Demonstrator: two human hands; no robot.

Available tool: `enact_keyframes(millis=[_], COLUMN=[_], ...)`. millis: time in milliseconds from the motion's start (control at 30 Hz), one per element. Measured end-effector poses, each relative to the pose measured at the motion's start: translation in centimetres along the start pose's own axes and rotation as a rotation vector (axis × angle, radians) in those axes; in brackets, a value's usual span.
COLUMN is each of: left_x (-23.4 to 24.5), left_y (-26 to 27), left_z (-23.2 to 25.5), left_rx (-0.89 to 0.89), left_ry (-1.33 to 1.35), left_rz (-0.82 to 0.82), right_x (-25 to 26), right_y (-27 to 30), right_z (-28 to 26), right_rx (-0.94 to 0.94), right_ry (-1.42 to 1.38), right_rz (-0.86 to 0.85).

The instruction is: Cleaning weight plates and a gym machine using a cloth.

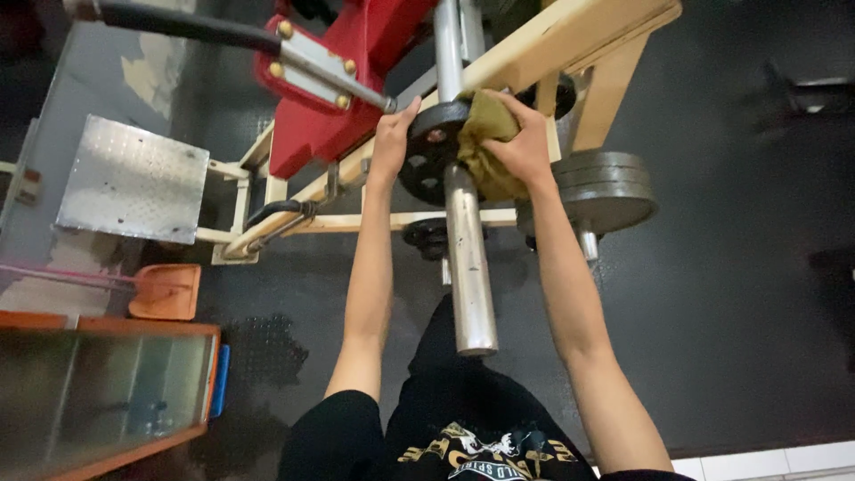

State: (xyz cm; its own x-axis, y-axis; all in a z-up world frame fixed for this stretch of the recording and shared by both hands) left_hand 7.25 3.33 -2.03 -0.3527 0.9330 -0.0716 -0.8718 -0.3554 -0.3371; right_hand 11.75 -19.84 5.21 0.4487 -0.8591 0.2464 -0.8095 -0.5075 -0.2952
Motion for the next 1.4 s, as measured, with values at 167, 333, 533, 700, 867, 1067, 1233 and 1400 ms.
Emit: enact_keyframes(millis=[167, 333, 533, 700, 867, 1067, 1233, 1400], left_x=[-0.5, -0.4, -0.9, -0.1, 1.3, -0.2, 0.3, 3.3], left_y=[0.1, 0.0, -0.4, -0.6, -0.5, 0.2, 0.0, -0.7], left_z=[0.2, 0.2, 1.3, -0.9, -4.7, -1.3, -2.7, -8.0], left_rx=[0.035, 0.063, -0.003, 0.006, -0.063, 0.011, 0.022, -0.178], left_ry=[0.08, 0.079, 0.049, 0.008, -0.05, 0.055, 0.008, -0.217], left_rz=[-0.04, -0.033, -0.139, -0.114, -0.155, -0.147, -0.156, -0.047], right_x=[0.4, 0.7, 1.0, 1.7, 0.7, 0.6, 0.4, 1.4], right_y=[1.7, 3.0, 2.8, 1.8, 1.1, -0.8, -2.3, -2.7], right_z=[-1.8, 0.4, 6.9, 6.6, -8.2, -5.0, -0.6, 7.4], right_rx=[0.096, 0.159, 0.037, -0.059, 0.181, 0.054, -0.146, -0.31], right_ry=[0.113, 0.079, -0.05, -0.119, 0.232, 0.297, 0.27, 0.088], right_rz=[0.198, 0.308, 0.241, 0.183, 0.109, 0.028, -0.124, -0.088])
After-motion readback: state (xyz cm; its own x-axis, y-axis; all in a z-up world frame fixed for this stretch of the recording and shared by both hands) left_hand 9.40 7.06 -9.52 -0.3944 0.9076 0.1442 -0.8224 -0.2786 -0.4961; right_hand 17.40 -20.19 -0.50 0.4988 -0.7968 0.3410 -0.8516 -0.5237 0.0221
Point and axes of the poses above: each hand's wrist, its own y-axis away from the middle knuckle, its own x-axis out of the back of the hand, z = x × y, the point moved 8 cm from there along -y, towards the middle knuckle, and after that the axes turned 11 degrees about -x, right-handed, at the moved point
